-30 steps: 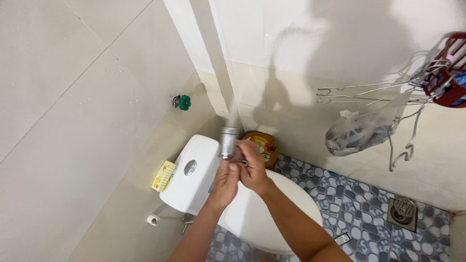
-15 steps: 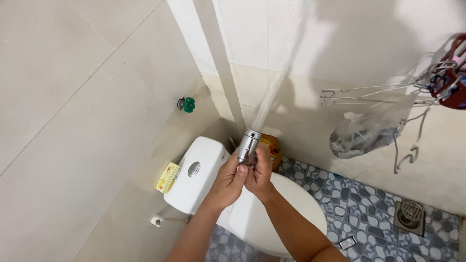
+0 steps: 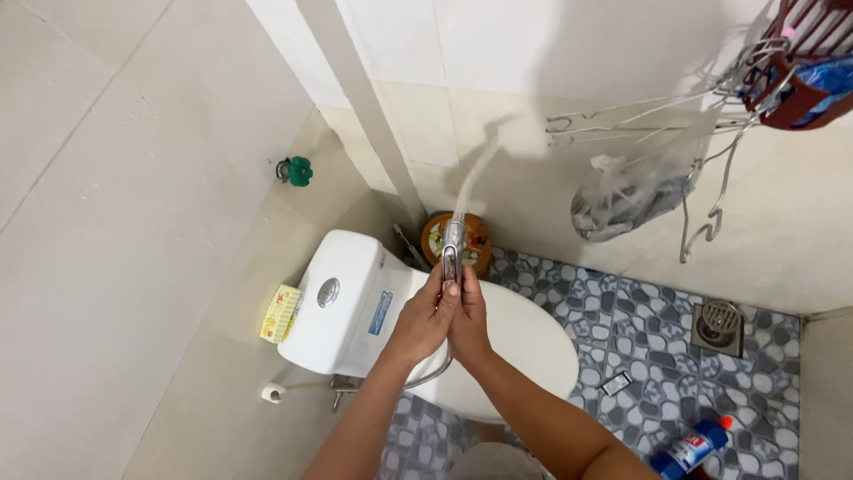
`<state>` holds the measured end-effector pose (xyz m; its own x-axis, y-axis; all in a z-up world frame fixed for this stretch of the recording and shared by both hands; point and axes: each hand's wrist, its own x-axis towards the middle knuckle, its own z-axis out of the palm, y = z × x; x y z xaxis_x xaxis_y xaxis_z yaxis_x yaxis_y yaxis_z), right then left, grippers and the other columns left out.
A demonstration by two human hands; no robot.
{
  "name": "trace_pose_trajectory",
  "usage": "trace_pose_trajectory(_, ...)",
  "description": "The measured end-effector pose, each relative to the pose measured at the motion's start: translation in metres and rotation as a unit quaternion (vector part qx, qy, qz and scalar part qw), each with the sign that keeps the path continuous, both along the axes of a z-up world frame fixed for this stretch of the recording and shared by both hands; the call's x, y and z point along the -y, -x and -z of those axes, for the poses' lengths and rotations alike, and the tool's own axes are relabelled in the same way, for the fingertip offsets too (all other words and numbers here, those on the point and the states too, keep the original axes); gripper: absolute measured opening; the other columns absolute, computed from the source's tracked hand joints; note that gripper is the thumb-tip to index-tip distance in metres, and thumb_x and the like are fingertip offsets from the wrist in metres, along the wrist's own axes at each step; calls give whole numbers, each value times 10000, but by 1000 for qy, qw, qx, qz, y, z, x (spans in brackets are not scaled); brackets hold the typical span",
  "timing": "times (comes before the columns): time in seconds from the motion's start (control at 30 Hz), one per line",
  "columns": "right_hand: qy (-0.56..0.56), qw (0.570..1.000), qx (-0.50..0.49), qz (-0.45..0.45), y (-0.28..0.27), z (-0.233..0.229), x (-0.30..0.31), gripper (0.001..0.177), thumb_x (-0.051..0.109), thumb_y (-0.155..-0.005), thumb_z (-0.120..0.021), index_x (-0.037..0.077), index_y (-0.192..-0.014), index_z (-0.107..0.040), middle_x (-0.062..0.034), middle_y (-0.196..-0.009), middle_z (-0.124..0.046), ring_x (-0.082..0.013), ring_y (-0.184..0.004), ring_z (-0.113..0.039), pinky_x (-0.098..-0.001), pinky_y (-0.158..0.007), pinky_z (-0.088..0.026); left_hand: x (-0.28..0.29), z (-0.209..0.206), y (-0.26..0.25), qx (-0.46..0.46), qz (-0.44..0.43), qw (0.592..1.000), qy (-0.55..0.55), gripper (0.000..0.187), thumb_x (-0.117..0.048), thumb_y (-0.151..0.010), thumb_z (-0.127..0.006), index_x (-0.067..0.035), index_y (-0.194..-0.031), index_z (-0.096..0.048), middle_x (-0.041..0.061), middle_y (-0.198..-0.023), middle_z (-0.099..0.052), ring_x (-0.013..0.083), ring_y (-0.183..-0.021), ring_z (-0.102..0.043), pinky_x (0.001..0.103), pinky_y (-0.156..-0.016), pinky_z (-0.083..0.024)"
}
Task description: Cleaning the toilet and surrounding wall using a bidet sprayer and a sponge
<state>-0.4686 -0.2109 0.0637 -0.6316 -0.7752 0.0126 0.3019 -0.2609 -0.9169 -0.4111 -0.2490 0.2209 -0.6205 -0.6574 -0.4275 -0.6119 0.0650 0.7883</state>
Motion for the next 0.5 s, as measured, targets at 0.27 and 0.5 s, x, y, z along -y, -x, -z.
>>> trace_pose_trajectory(0.27, -111, 982, -134, 78, 33, 42, -1, 568, 222, -1047, -608, -6, -1527, -408, -331, -1403, -528, -423, -1263, -566, -563, -1049, -463, -3, 74, -41, 33, 14, 999, -38, 732, -577, -1023, -408, -125, -1597, -355, 291, -1473, -525, 445, -1327, -560, 541, -1071, -493)
trace_pose_trajectory(0.5, -167, 973, -84, 135, 65, 71, -1, 623, 354, -1095, -542, 44, -1588, -323, -271, -1470, -450, -395, -1321, -529, -536, -1093, -434, -11, 81, -71, 69, -4, 996, -55, 693, -561, -1011, -507, -132, -1553, -464, 244, -1459, -561, 392, -1323, -587, 513, -1044, -524)
